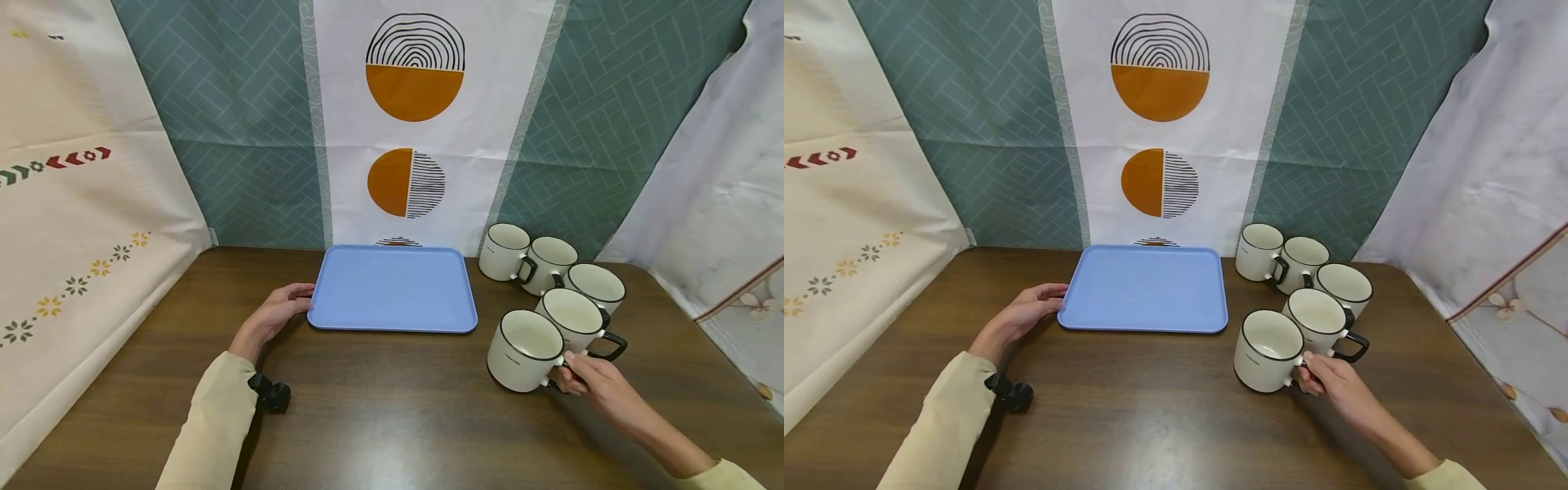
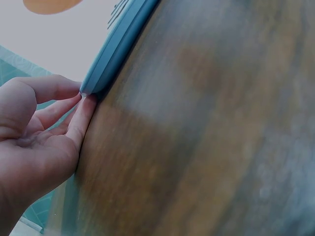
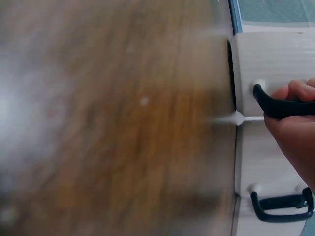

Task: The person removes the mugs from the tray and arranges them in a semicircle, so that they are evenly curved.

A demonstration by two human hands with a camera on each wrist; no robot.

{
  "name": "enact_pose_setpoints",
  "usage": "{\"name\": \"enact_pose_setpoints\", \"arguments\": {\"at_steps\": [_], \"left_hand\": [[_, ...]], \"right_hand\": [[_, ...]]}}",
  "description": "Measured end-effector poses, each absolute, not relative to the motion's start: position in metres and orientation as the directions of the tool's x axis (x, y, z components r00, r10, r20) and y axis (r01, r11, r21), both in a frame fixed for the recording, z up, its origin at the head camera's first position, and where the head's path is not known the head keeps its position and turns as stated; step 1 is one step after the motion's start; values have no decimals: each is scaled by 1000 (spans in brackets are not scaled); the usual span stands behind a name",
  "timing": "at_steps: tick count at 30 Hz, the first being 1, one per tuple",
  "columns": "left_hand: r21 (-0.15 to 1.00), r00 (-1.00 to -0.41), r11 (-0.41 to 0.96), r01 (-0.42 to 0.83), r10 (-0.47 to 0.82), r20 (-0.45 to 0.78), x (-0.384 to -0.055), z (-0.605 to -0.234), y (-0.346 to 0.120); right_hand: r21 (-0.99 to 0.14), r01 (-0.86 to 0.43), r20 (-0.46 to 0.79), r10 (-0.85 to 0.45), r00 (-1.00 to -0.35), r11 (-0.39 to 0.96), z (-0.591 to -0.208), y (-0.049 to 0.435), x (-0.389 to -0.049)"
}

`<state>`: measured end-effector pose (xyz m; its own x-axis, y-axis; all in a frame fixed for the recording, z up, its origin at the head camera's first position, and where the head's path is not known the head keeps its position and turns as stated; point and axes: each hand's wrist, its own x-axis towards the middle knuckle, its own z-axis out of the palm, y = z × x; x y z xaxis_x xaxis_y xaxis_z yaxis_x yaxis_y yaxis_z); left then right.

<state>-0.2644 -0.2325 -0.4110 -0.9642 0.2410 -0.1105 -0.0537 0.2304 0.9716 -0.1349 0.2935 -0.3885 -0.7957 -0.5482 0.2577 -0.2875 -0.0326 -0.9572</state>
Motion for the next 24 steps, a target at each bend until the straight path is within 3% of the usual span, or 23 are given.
{"name": "enact_pose_setpoints", "arguments": {"at_steps": [11,19,24], "left_hand": [[967,-965,243,-77,228,-133,-265,-411,-232],[968,-965,241,-73,230,-130,-265,-412,-233],[969,-964,237,-68,233,-125,-264,-410,-232]], "right_hand": [[-968,-244,188,-471,-862,60,-390,297,-126],[-929,-171,61,-320,-946,328,-384,298,-124],[-911,-151,35,-293,-956,384,-382,300,-125]]}}
